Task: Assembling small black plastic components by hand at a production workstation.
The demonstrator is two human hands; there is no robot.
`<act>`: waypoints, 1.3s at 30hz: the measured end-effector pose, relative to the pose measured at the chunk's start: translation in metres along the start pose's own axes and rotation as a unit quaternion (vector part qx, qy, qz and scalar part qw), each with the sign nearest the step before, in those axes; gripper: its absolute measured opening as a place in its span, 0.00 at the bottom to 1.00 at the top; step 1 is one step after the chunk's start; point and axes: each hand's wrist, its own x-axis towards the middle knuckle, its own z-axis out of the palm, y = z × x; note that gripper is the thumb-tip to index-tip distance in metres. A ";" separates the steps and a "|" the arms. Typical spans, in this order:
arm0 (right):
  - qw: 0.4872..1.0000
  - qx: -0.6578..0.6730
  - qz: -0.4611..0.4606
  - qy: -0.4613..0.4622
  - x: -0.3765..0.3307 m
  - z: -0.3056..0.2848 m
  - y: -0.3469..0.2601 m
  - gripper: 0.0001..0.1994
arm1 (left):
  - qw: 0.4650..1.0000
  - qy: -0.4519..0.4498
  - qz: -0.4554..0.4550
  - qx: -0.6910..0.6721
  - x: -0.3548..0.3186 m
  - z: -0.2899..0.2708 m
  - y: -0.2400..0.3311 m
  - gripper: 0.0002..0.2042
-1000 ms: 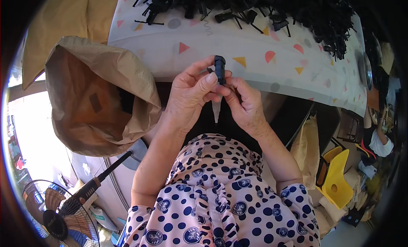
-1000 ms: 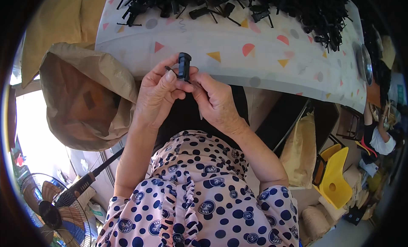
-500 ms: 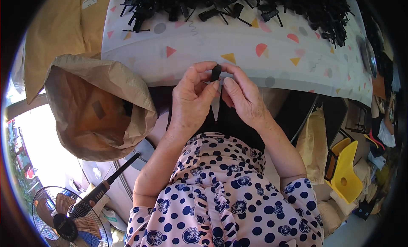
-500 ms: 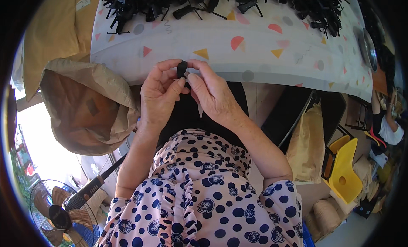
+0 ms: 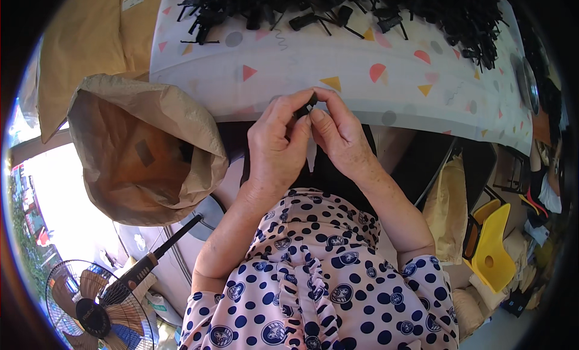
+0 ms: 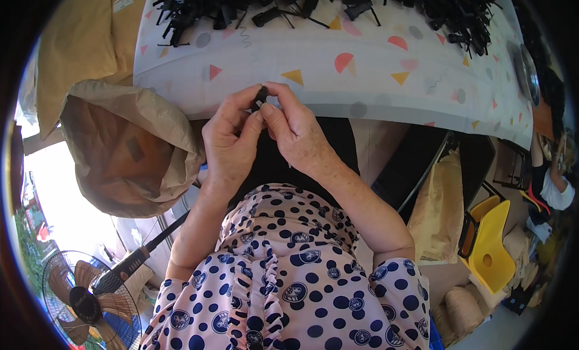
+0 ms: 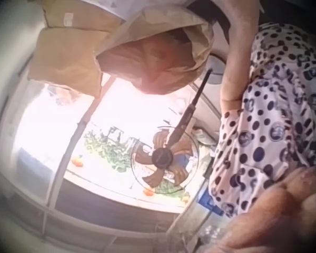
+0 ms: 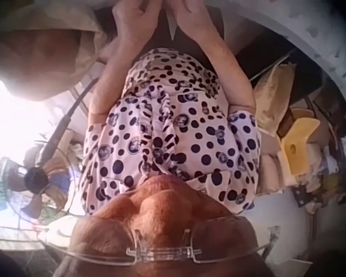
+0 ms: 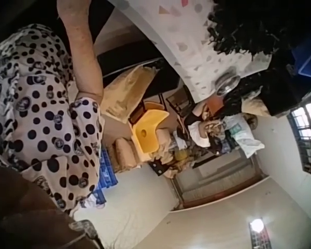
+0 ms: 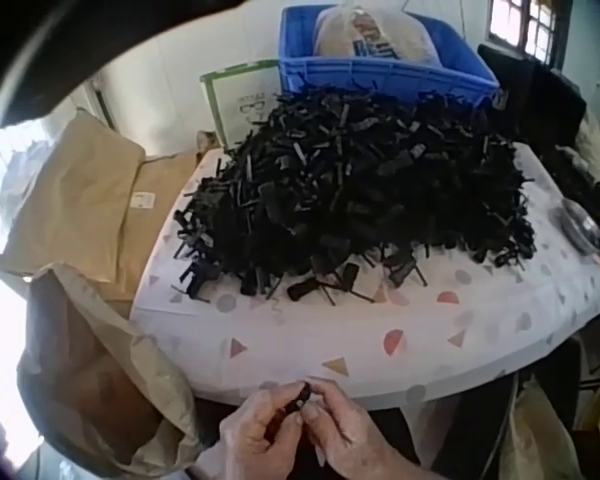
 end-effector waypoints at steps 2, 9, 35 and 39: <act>1.000 0.004 0.003 -0.016 0.004 0.007 -0.002 0.14 | 0.987 0.025 0.090 0.127 0.000 -0.006 0.008 0.16; 0.997 0.035 0.064 -0.015 0.013 0.019 0.034 0.15 | 0.972 0.088 0.138 0.167 -0.011 -0.027 0.003 0.19; 0.954 0.102 0.010 -0.282 0.045 0.046 0.000 0.10 | 0.951 -0.032 -0.043 -0.305 -0.049 -0.092 0.015 0.18; 0.982 0.022 -0.022 -0.185 0.014 0.041 -0.009 0.05 | 0.996 -0.049 0.071 0.023 -0.054 -0.079 0.024 0.21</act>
